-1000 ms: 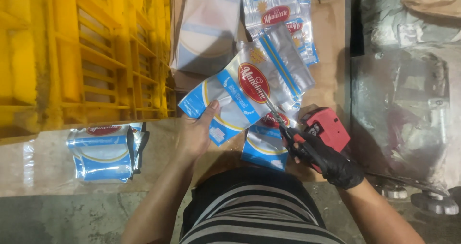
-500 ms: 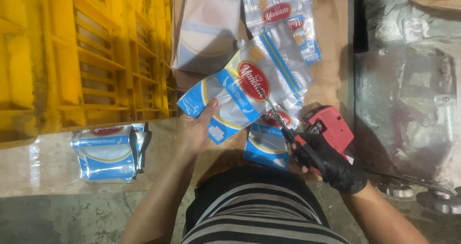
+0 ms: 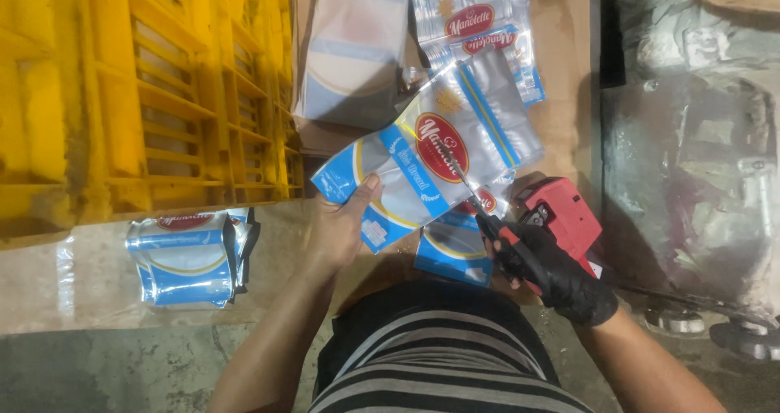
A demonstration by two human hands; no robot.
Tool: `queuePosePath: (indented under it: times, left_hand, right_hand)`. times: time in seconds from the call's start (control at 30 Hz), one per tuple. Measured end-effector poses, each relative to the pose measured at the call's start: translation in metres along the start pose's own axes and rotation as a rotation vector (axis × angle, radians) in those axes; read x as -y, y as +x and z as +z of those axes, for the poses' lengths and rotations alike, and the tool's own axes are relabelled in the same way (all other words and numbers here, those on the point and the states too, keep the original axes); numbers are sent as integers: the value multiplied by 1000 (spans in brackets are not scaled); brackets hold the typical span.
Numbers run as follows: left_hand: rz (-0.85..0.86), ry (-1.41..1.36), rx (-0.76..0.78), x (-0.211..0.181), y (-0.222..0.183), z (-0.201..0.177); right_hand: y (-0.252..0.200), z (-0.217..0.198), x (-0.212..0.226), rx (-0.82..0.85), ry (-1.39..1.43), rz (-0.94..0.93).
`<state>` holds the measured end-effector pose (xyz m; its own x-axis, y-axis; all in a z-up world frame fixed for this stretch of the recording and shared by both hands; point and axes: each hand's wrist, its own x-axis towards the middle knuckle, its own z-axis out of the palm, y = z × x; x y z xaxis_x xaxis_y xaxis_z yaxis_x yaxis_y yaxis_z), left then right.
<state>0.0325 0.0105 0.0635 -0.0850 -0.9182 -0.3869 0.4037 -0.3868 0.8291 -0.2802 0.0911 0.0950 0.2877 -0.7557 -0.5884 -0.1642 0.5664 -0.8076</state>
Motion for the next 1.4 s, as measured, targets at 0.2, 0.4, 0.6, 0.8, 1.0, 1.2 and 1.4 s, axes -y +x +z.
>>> queuePosePath:
  times: [0.2,0.4,0.6,0.8,1.0,1.2,1.4]
  left_hand:
    - [-88,-62,55,6,-5,-2]
    - [-51,-150,87,0,-9,7]
    - [-14,-135,78,5,-5,3]
    - [-125,-105,106,-6,-16,12]
    - [-99,-181,150,-7,-17,15]
    - [-150,-201,82,-6,-15,16]
    - [-159,-93,165,-8,-22,12]
  right_hand:
    - [6,-3,13,87,-30,-117]
    - [13,-4,-16,-4,-167,-240]
    - [2,11,9,-50,61,-3]
    - [2,-8,7,55,-332,-439]
    - [8,-3,4,-26,-209,-280]
    - [0,8,12,-124,13,29]
    - [0,1,19,-167,-53,-304]
